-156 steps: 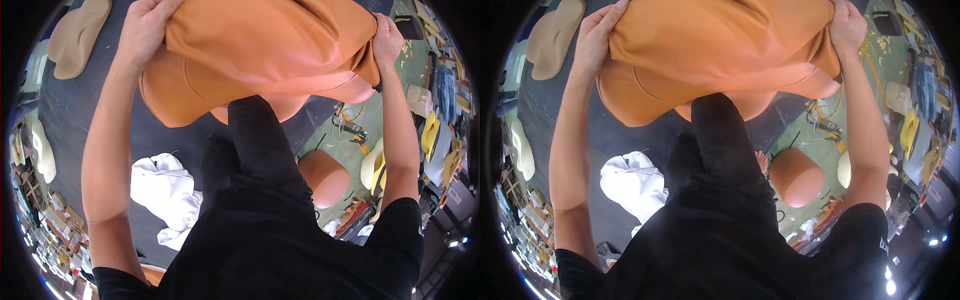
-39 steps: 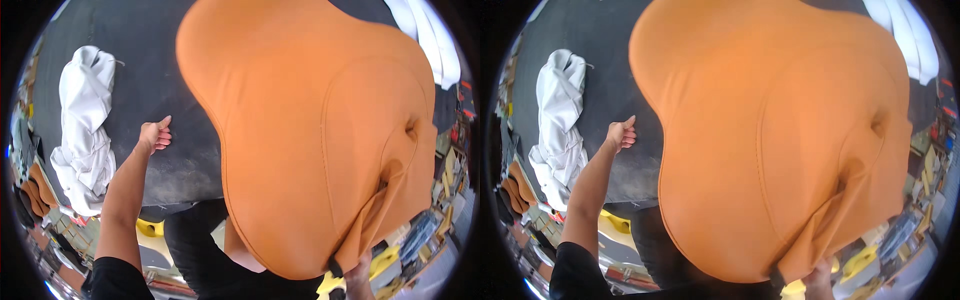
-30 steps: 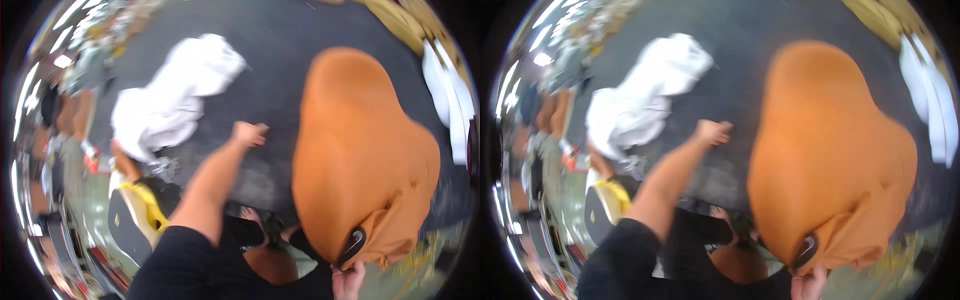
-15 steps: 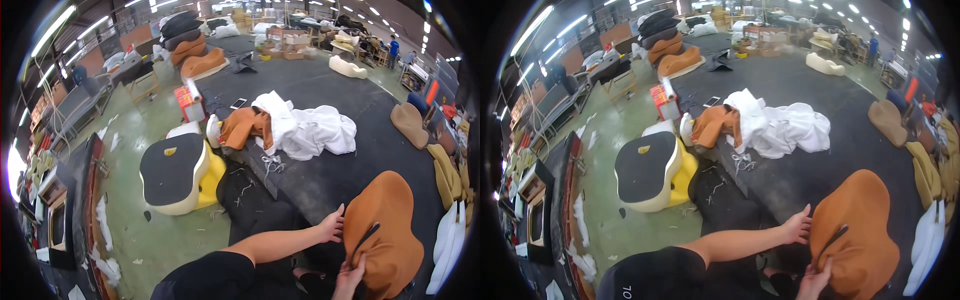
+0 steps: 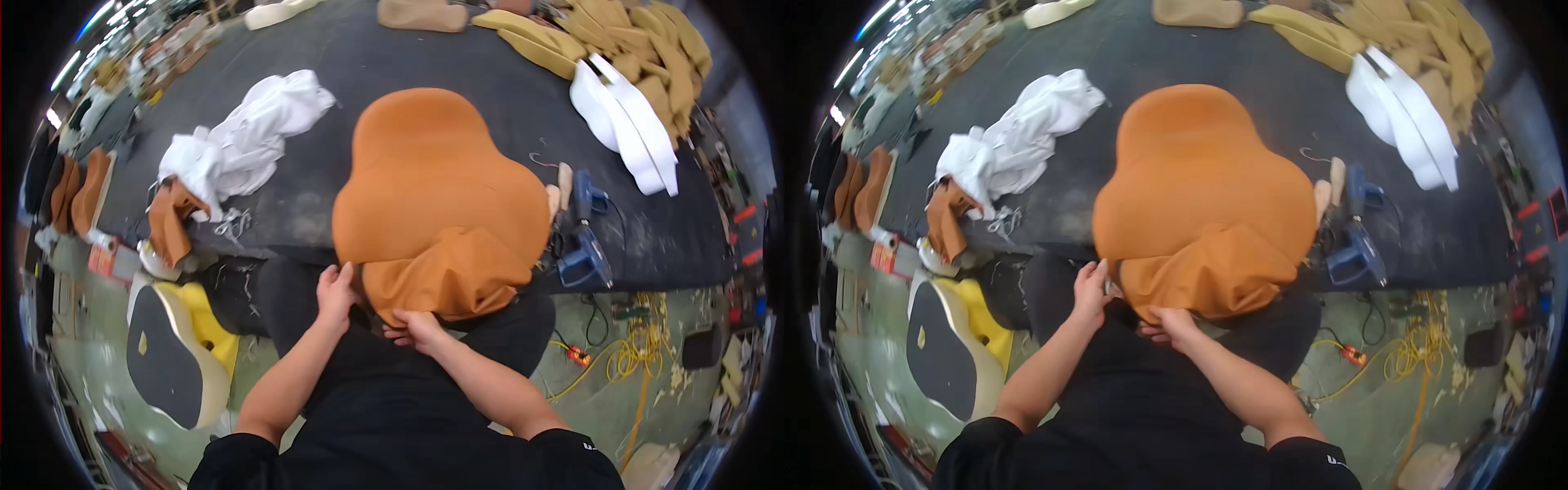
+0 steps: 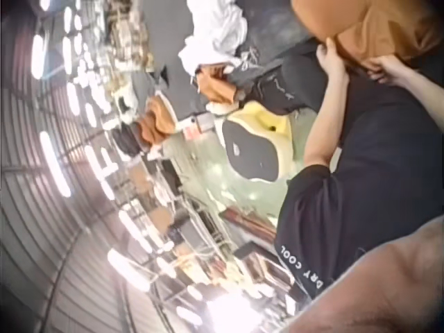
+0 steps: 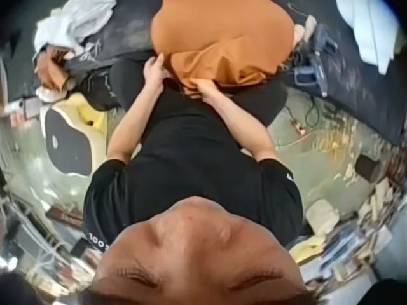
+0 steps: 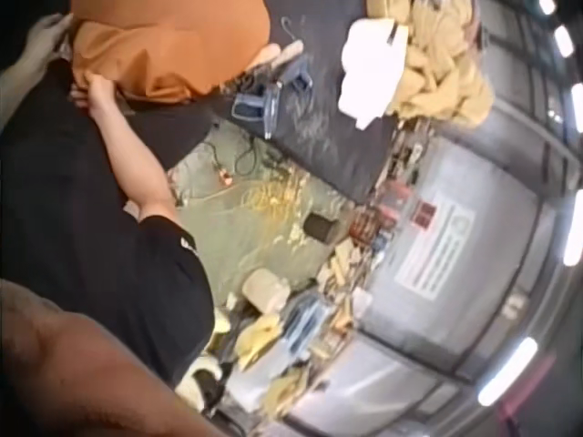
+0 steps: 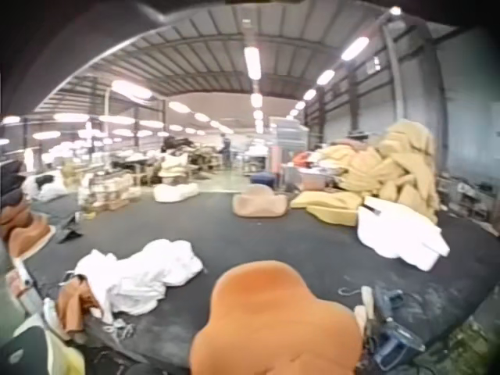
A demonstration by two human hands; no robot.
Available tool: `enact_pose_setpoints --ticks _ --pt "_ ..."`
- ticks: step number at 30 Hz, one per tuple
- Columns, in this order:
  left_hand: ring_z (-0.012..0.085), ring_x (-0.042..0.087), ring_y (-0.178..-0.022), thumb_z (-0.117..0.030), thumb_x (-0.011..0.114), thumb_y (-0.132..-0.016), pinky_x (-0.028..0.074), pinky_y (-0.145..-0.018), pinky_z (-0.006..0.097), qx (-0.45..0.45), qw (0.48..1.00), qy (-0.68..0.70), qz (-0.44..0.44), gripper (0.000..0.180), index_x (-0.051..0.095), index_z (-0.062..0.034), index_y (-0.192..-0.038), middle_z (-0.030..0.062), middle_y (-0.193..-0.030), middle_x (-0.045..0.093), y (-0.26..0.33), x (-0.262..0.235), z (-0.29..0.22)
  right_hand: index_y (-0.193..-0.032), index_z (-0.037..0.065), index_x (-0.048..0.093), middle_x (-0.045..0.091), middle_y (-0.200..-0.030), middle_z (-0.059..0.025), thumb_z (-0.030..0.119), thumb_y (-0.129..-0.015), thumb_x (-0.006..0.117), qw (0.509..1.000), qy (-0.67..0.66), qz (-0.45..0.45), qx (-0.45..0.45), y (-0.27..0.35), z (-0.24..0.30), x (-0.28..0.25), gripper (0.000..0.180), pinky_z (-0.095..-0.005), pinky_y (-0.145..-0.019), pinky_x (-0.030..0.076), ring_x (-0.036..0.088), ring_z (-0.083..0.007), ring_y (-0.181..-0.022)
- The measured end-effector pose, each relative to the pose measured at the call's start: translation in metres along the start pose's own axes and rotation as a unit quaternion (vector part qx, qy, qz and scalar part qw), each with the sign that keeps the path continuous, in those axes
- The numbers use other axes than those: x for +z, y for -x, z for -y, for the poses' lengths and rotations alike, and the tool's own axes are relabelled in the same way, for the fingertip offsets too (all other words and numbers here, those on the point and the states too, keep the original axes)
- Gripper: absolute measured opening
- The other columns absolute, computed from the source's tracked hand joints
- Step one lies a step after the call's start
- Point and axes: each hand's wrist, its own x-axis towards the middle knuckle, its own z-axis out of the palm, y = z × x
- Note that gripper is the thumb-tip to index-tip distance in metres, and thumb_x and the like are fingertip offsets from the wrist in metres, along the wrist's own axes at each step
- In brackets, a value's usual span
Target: Manually fitting and smoothing a leather cover onto a foam chair seat component.
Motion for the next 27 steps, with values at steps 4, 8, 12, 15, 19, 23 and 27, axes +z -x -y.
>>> enact_pose_setpoints --ticks 4,8,12,15,19,23,27 --pt "0.0267 0.055 -0.131 -0.043 0.080 -0.094 0.052 -0.091 0.041 0.024 0.983 -0.182 0.031 0.090 0.032 -0.0067 -0.161 0.0178 -0.157 0.045 -0.028 0.011 -0.011 -0.129 -0.006 0.065 0.073 -0.124 -0.0144 0.023 -0.098 0.074 0.889 0.218 -0.108 -0.388 0.055 0.009 -0.020 0.043 -0.0352 -0.096 0.054 0.070 -0.0241 -0.112" --pt "0.0296 0.047 -0.145 -0.025 0.084 -0.092 0.040 -0.118 0.040 0.245 0.916 -0.313 0.058 0.103 0.018 0.0055 -0.164 0.0246 -0.160 0.043 -0.060 0.049 -0.039 -0.120 -0.005 0.070 0.078 -0.105 -0.0113 0.023 -0.094 0.077 0.873 0.311 -0.180 -0.331 0.084 0.001 -0.078 0.039 -0.0352 -0.087 0.057 0.073 -0.0210 -0.095" --pt "0.0277 0.056 -0.136 -0.020 0.085 -0.089 0.046 -0.113 0.037 0.229 0.928 -0.269 0.116 0.106 0.015 0.0041 -0.164 0.0202 -0.152 0.052 -0.087 0.042 -0.025 -0.108 0.001 0.079 0.077 -0.100 -0.0034 0.024 -0.102 0.073 0.869 0.093 -0.286 -0.392 0.121 0.045 -0.134 0.024 -0.0308 -0.082 0.054 0.068 -0.0110 -0.092" --pt "0.0272 0.056 -0.135 -0.020 0.086 -0.089 0.046 -0.113 0.037 0.215 0.934 -0.261 0.116 0.107 0.014 0.0035 -0.165 0.0198 -0.150 0.054 -0.080 0.046 -0.023 -0.141 -0.003 0.061 0.069 -0.133 -0.0123 0.032 -0.101 0.073 0.772 -0.039 -0.393 -0.497 0.121 0.096 -0.167 0.055 -0.0340 -0.102 0.051 0.063 -0.0182 -0.121" --pt "0.0268 0.057 -0.134 -0.019 0.089 -0.085 0.045 -0.113 0.037 0.233 0.929 -0.258 0.128 0.112 0.014 0.0025 -0.165 0.0192 -0.149 0.056 -0.074 0.038 -0.009 -0.151 -0.011 0.045 0.049 -0.152 -0.0357 0.053 -0.086 0.083 0.701 0.283 -0.507 -0.414 0.050 0.087 -0.201 0.099 -0.0471 -0.122 0.036 0.047 -0.0447 -0.145" --pt "0.0262 0.057 -0.135 -0.019 0.090 -0.083 0.045 -0.114 0.037 0.226 0.921 -0.286 0.135 0.114 0.015 0.0026 -0.165 0.0181 -0.149 0.056 -0.077 0.033 -0.003 -0.154 -0.005 0.043 0.037 -0.161 -0.0343 0.063 -0.097 0.062 0.650 0.470 -0.536 -0.264 0.010 0.055 -0.161 0.091 -0.0562 -0.122 0.034 0.036 -0.0554 -0.147" --pt "0.0265 0.058 -0.134 -0.019 0.090 -0.082 0.046 -0.114 0.038 0.203 0.932 -0.281 0.104 0.110 0.019 0.0015 -0.164 0.0181 -0.148 0.058 -0.067 0.026 0.007 -0.144 0.000 0.055 0.054 -0.145 -0.0268 0.058 -0.094 0.067 0.678 0.467 -0.514 -0.244 0.050 0.076 -0.162 0.078 -0.0567 -0.112 0.041 0.051 -0.0449 -0.135"
